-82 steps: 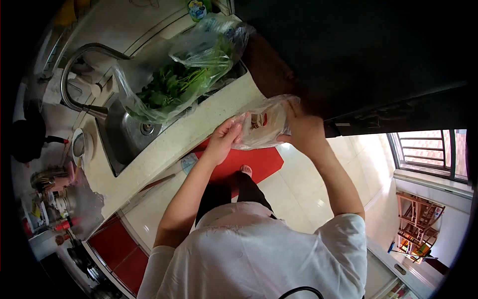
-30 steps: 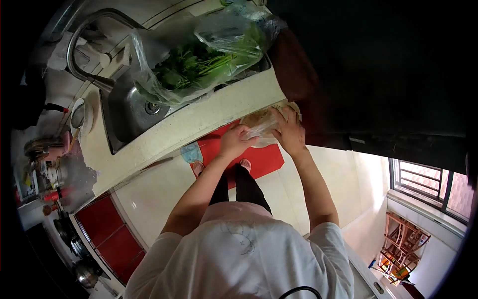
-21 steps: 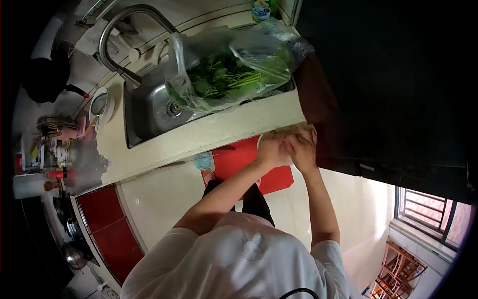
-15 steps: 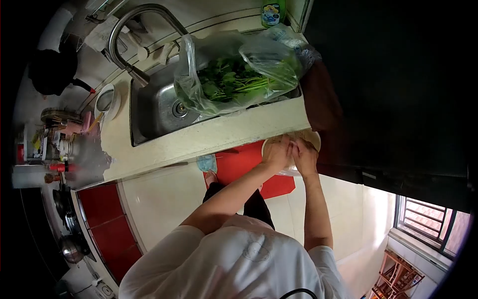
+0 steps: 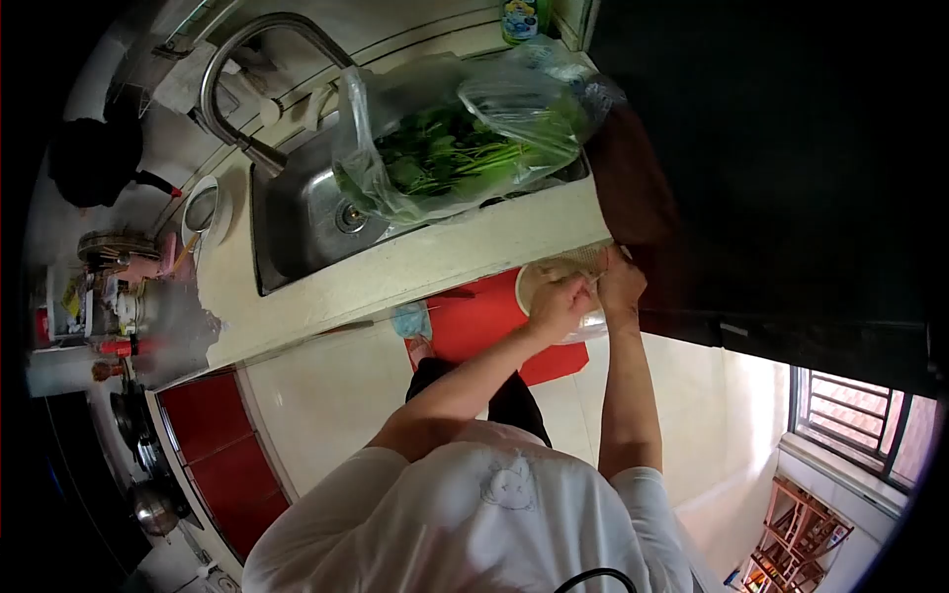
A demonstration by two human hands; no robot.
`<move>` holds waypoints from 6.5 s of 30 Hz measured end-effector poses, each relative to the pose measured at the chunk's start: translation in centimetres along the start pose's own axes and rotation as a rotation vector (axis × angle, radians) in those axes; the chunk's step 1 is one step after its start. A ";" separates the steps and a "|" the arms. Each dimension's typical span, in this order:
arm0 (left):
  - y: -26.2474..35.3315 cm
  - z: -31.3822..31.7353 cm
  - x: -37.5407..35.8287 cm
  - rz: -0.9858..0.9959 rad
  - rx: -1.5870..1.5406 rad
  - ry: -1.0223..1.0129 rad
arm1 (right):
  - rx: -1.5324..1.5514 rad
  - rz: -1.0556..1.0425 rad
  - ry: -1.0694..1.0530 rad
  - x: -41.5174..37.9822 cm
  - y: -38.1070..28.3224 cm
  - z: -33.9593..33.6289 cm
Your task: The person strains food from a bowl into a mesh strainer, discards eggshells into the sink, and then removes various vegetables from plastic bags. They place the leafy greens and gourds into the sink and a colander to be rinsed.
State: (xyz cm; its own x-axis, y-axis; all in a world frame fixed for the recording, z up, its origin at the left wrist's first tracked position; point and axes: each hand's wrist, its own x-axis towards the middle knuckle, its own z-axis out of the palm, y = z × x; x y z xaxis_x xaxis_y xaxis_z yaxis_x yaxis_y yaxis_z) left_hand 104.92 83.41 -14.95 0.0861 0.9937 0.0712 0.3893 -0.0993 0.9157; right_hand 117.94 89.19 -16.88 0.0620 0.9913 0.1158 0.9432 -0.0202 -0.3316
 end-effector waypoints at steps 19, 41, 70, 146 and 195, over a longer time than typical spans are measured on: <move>-5.5 -2.1 -2.2 -0.190 -0.473 0.179 | 0.032 -0.085 -0.069 0.8 1.1 0.0; -12.0 -3.8 -5.0 0.005 0.201 0.364 | 0.396 -0.137 -0.070 -9.6 6.3 1.6; -9.8 -0.4 -2.3 -0.411 -0.148 0.354 | 0.288 0.004 0.214 -5.0 7.8 6.6; -6.0 -37.5 9.7 -0.435 -0.754 0.465 | 1.435 -0.517 0.095 10.3 -31.4 -19.5; 1.0 -44.7 -5.2 0.057 -0.004 -0.485 | 0.490 -0.420 -0.336 12.3 -32.2 -1.8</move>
State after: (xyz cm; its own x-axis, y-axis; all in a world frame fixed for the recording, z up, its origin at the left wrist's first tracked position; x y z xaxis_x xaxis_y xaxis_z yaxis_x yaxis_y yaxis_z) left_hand 63.91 80.42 3.27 0.5253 0.8480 -0.0705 0.3680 -0.1517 0.9174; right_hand 88.93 101.83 -3.05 -0.4512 0.8906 0.0577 0.6058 0.3531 -0.7129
